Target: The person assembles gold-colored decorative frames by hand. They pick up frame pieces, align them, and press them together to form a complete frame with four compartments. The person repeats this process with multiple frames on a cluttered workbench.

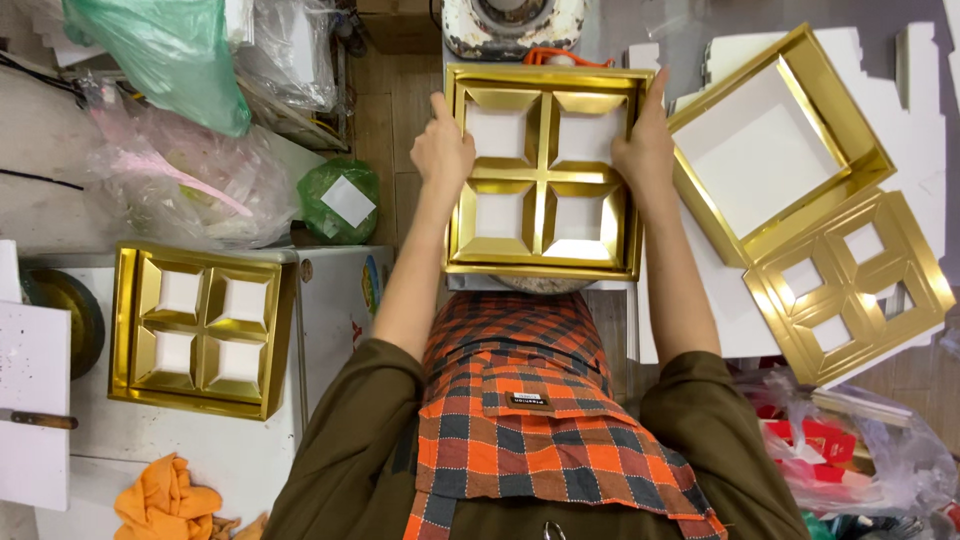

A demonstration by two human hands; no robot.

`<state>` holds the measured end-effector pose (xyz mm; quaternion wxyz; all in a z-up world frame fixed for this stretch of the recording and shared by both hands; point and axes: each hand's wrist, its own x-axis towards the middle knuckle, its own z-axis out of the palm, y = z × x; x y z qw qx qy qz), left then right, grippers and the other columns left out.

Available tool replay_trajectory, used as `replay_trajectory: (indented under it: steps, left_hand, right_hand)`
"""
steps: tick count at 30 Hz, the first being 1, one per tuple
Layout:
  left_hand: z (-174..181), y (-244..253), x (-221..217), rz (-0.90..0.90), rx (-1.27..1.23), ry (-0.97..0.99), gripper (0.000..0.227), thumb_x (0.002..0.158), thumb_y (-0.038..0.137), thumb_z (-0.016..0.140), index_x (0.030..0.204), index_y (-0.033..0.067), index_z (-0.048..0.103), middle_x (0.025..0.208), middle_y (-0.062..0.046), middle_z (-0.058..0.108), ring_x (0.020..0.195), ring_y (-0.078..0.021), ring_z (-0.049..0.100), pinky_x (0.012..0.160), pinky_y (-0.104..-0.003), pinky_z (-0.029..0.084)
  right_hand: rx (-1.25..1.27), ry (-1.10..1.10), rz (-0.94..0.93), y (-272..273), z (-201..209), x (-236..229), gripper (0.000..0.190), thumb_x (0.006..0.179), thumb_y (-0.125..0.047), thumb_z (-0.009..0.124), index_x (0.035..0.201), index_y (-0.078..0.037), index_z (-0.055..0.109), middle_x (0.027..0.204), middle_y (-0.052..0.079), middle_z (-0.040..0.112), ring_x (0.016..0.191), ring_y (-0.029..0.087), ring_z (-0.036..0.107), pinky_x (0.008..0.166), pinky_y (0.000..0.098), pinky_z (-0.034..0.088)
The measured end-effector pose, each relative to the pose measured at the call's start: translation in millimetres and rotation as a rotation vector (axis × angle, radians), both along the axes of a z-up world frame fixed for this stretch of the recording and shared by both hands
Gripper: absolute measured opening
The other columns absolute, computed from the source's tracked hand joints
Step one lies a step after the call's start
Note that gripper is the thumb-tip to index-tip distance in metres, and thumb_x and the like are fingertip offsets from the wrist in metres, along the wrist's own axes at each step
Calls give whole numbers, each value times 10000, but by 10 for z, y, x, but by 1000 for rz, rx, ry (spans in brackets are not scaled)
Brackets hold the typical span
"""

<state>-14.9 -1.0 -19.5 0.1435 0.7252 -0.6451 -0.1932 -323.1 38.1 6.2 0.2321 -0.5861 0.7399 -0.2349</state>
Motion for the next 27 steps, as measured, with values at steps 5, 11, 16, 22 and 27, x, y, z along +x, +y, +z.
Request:
replay_trajectory:
  steps: [5, 11, 16, 22, 27]
  left_hand:
    - [274, 262, 312, -188, -113, 215, 1150, 877, 442, 902, 1579, 45, 82, 1486, -331, 497, 1053, -512, 661, 828, -553, 560]
    - [446, 802, 289, -117, 307, 2, 1156, 809, 161, 770, 1669, 92, 1, 962, -238, 754, 818, -412, 744, 711, -488, 615]
    - [372, 861, 153, -79, 114, -47, 1114, 807, 92, 768, 1655, 90, 46, 940, -214, 743, 780, -391, 742, 646, -487, 603]
    - [596, 1071, 199, -340, -569, -81, 851, 803, 370, 789, 1464, 37, 370, 1398, -287, 582, 1191, -409, 619, 909, -460, 561]
    - [740, 1664, 88, -809, -258, 19, 693, 723, 572, 810, 1012, -37, 651, 983, -190, 645, 890, -320, 627, 723, -432, 510]
  right_hand:
    - [-85, -284, 213, 397, 224, -255, 1244, 832, -111, 857, 1637, -31, -88, 1684, 349, 268, 1553, 419, 339, 1268, 426, 318]
    - [34, -192, 99, 1140, 440, 176, 1229, 752, -54, 769, 1626, -43, -95, 1626, 334, 289, 1475, 446, 384, 1180, 433, 360]
    - [8, -77, -95, 1246, 372, 418, 1030, 831, 93, 530, 1693, -101, 0, 1612, 249, 465, 1392, 424, 555, 1075, 440, 510]
    - [-511, 580, 106, 1382, 629, 456, 903, 786, -211, 786, 1550, -40, 336, 1453, 344, 535, 1332, 463, 525, 1074, 527, 425]
    - [-204, 168, 463, 1712, 881, 670, 647, 702, -435, 874, 1166, -38, 658, 1156, 143, 674, 1056, 328, 645, 916, 432, 516]
